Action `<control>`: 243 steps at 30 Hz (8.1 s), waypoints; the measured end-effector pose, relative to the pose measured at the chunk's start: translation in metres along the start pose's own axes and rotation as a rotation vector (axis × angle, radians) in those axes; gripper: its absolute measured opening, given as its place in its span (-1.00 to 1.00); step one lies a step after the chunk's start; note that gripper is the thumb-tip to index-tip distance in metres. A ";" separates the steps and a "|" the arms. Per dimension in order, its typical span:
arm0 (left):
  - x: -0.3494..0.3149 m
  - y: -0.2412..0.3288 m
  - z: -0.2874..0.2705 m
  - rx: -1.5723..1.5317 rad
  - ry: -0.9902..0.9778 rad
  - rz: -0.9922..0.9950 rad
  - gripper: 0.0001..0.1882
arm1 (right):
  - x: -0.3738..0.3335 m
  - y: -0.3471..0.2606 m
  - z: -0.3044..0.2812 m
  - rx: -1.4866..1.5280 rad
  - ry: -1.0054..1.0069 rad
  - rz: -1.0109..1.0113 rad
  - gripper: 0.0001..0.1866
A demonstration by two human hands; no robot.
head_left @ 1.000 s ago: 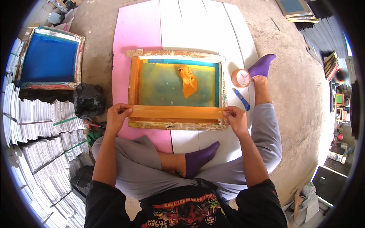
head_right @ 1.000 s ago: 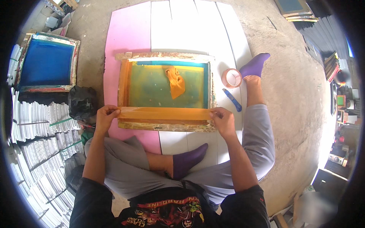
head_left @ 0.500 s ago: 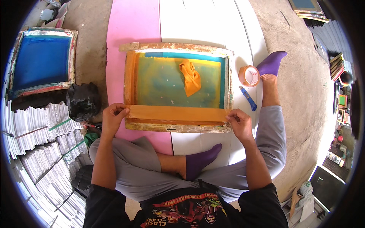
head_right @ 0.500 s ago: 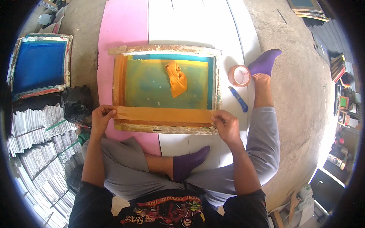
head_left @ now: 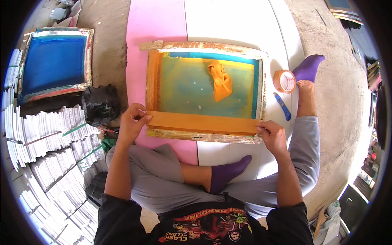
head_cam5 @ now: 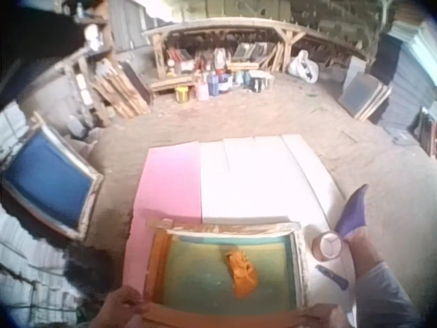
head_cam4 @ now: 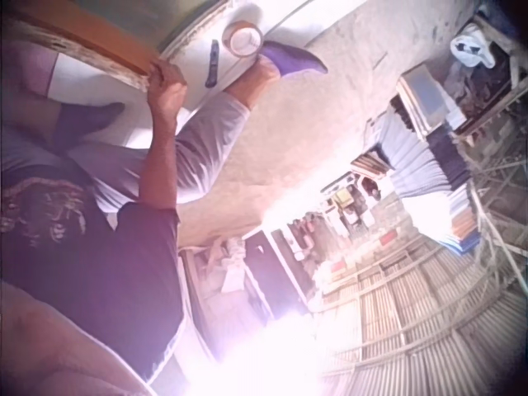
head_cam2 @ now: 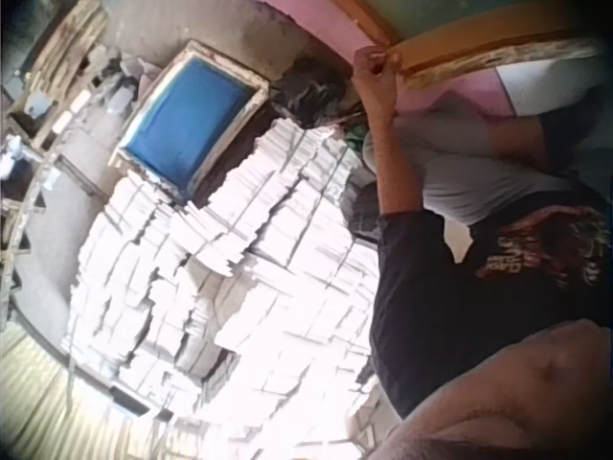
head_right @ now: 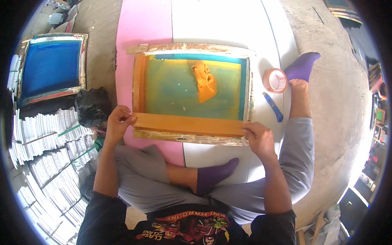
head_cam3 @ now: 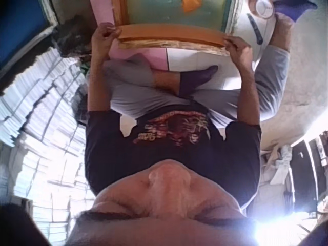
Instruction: The person sits on the floor and applies orange tape around the edges of a screen printing frame. They repeatedly tear tape, press it along the frame edges, and smooth it down with their fingers. A yellow cloth rests on the screen surface during the process.
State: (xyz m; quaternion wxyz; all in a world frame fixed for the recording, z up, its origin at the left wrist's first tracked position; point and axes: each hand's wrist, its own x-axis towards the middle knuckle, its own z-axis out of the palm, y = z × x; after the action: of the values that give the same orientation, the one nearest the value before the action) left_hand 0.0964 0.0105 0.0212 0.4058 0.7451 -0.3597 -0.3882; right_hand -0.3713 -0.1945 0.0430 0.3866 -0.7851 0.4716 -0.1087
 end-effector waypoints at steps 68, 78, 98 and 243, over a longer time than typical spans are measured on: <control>0.014 0.030 0.018 0.795 -0.490 0.021 -0.82 | 0.018 -0.028 0.007 -0.610 -0.527 0.260 -0.75; 0.018 0.035 0.020 0.832 -0.517 -0.006 -0.82 | 0.021 -0.025 0.008 -0.607 -0.580 0.284 -0.73; 0.021 0.030 0.023 0.959 -0.604 0.010 -0.82 | 0.025 -0.022 0.014 -0.697 -0.647 0.244 -0.75; -0.012 -0.033 0.114 0.986 0.138 0.332 0.04 | 0.037 0.004 0.091 -0.691 0.061 -0.095 -0.22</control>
State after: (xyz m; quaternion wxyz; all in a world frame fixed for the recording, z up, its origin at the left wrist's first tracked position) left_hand -0.0009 -0.0033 -0.0464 0.0856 0.8046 -0.5853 -0.0532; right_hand -0.3054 -0.1800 -0.0289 0.0782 -0.8870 0.4547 0.0161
